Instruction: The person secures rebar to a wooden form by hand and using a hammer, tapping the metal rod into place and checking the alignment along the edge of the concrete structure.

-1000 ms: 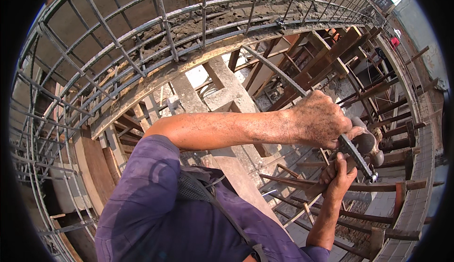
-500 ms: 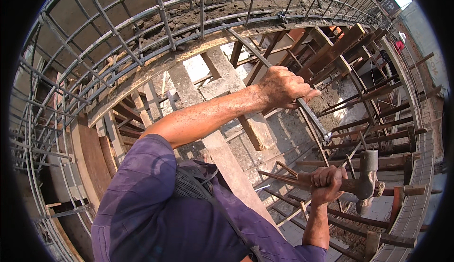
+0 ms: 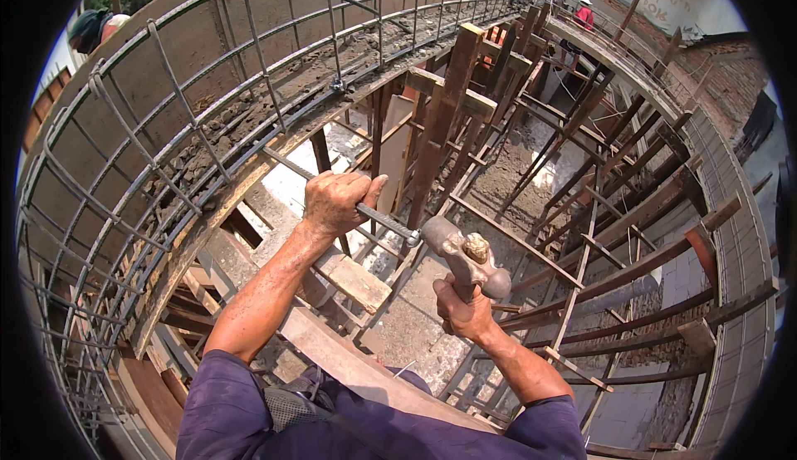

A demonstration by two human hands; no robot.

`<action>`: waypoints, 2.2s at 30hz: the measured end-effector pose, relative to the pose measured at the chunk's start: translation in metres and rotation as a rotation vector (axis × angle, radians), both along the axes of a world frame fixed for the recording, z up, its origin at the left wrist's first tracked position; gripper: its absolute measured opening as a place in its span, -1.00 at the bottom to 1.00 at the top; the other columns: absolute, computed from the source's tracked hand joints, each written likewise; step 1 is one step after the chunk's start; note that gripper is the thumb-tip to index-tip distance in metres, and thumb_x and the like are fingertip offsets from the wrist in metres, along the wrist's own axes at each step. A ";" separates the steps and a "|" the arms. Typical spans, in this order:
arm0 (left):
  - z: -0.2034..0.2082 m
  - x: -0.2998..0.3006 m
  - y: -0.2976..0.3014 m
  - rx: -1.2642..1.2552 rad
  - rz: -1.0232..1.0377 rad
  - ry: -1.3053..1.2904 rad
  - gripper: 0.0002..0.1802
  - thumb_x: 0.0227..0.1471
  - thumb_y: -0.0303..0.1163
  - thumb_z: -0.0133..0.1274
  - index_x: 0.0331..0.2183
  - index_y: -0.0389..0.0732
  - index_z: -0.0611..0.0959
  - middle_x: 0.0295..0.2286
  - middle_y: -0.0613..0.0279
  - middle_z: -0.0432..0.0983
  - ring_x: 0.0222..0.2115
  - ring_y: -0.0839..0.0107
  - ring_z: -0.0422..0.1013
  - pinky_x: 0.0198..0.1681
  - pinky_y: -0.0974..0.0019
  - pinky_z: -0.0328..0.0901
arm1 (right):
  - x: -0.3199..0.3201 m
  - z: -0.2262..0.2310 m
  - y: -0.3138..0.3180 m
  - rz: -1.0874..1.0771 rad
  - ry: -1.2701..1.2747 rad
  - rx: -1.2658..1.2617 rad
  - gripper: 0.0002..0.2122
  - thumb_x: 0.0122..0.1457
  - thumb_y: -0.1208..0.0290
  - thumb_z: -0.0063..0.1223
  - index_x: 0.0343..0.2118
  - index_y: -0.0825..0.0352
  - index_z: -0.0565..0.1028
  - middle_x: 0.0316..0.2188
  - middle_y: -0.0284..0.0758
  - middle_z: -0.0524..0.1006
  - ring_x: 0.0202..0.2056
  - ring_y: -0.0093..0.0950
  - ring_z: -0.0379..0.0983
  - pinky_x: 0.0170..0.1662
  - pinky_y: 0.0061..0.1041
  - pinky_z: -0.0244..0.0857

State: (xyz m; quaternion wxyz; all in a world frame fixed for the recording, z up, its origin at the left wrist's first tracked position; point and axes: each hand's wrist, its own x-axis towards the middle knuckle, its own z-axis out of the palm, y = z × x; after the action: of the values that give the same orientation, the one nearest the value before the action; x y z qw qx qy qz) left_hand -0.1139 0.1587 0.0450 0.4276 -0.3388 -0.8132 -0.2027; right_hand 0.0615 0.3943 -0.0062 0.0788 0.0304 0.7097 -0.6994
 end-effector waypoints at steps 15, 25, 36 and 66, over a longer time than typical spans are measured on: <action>-0.009 -0.006 -0.004 0.018 0.028 0.013 -0.51 0.13 -0.24 0.19 -0.76 -0.08 0.45 -0.80 0.33 0.39 -0.82 0.38 0.33 -0.67 0.28 0.20 | -0.007 -0.027 -0.010 0.078 0.071 -0.053 -0.80 0.27 0.49 0.12 -0.50 0.29 0.39 -0.71 -0.53 0.30 -0.73 -0.71 0.17 -0.68 -0.57 0.00; -0.018 -0.013 -0.004 0.051 0.034 0.038 -0.48 0.17 -0.21 0.14 -0.78 -0.04 0.42 -0.83 0.37 0.35 -0.83 0.36 0.28 -0.66 0.28 0.22 | -0.002 -0.020 0.001 0.010 0.188 -0.166 -0.75 0.32 0.42 0.02 -0.51 0.18 0.27 -0.71 -0.53 0.21 -0.70 -0.68 0.09 -0.62 -0.56 0.06; -0.016 -0.018 -0.002 0.079 0.022 0.056 -0.49 0.14 -0.25 0.15 -0.80 -0.05 0.44 -0.84 0.35 0.36 -0.84 0.40 0.27 -0.67 0.29 0.20 | -0.015 -0.015 -0.008 -0.054 0.098 -0.057 -0.77 0.28 0.47 -0.01 -0.53 0.28 0.28 -0.73 -0.50 0.22 -0.72 -0.66 0.12 -0.68 -0.49 0.04; -0.014 0.005 -0.012 -0.276 -0.086 -0.329 -0.29 -0.02 0.30 0.22 -0.76 -0.16 0.62 -0.88 0.29 0.33 -0.82 0.29 0.32 -0.65 0.20 0.26 | -0.020 -0.018 0.016 -0.125 0.133 -0.076 -0.76 0.25 0.44 0.10 -0.55 0.22 0.33 -0.75 -0.57 0.22 -0.77 -0.73 0.08 -0.72 -0.62 -0.03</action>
State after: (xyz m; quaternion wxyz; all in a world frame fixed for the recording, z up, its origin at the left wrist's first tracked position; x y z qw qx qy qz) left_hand -0.1085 0.1469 0.0308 0.2294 -0.3910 -0.8769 -0.1600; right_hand 0.0418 0.4106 -0.0242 -0.0112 0.0250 0.6830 -0.7299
